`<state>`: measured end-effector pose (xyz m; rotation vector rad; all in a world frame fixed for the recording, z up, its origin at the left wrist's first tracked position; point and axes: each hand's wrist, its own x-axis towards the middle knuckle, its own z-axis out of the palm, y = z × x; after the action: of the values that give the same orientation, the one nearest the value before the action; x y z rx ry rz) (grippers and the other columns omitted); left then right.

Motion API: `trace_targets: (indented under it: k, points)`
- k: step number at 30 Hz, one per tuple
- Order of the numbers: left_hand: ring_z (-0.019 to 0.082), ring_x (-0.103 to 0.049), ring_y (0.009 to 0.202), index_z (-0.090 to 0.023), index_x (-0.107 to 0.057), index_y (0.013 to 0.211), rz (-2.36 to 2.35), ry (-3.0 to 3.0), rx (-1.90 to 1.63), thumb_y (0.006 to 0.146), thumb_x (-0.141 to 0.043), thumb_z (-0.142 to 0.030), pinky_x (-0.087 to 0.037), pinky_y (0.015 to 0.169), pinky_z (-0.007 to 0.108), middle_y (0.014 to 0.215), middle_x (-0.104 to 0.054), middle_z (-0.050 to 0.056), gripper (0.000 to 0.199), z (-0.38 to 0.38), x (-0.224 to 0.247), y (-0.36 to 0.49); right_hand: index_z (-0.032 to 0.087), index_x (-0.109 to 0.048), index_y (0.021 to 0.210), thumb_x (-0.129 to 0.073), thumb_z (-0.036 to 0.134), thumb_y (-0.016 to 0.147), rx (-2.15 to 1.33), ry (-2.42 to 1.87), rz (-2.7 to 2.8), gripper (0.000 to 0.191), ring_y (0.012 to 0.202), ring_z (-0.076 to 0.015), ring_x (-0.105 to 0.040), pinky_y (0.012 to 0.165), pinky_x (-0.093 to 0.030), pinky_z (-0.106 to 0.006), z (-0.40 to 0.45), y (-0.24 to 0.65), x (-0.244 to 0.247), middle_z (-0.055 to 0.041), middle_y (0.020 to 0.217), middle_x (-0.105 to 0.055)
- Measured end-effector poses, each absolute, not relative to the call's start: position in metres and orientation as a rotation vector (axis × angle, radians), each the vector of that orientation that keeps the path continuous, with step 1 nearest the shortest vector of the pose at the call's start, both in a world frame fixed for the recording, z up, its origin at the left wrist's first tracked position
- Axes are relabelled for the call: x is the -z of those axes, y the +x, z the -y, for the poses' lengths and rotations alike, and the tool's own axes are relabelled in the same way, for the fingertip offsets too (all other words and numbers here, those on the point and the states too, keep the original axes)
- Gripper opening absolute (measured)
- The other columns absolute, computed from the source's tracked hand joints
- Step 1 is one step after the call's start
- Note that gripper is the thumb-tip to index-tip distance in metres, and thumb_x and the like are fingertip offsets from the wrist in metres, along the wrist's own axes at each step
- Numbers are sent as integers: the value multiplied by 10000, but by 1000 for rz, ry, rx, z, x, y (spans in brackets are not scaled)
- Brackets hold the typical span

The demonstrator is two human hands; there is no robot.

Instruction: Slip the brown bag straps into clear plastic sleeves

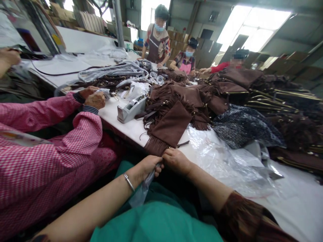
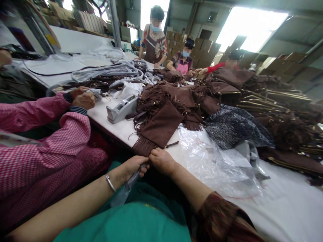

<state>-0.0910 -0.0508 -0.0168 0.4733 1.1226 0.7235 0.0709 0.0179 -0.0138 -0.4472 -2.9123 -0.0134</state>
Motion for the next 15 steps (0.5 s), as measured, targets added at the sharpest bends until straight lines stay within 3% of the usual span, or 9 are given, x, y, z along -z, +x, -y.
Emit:
trace_targets:
  k: [4,9,15]
  points:
    - [29,-330,383,-151,-504,760,-933,221,-686,920,-392,-388,-225,364,139,608,-486,-25,307,47,18,-96,154,-595,768,-475,172,931,52,-454,2876,204,736,-187,-451,683,-373,-302,-17,72,20,-74,792,-563]
    - [9,-315,390,-148,-490,727,-1030,367,-719,856,-532,-289,-202,386,127,567,-427,-63,196,49,21,-92,157,-588,779,-468,170,938,56,-376,2867,199,742,-190,-446,699,-382,-310,-18,76,24,-72,805,-559]
    - [42,-311,380,-168,-483,615,-1285,736,-762,795,-541,-389,-213,391,192,487,-406,-67,290,53,28,-82,154,-601,853,-494,169,925,-81,-424,2885,130,806,-202,-497,751,-440,-324,-13,76,16,-85,858,-584]
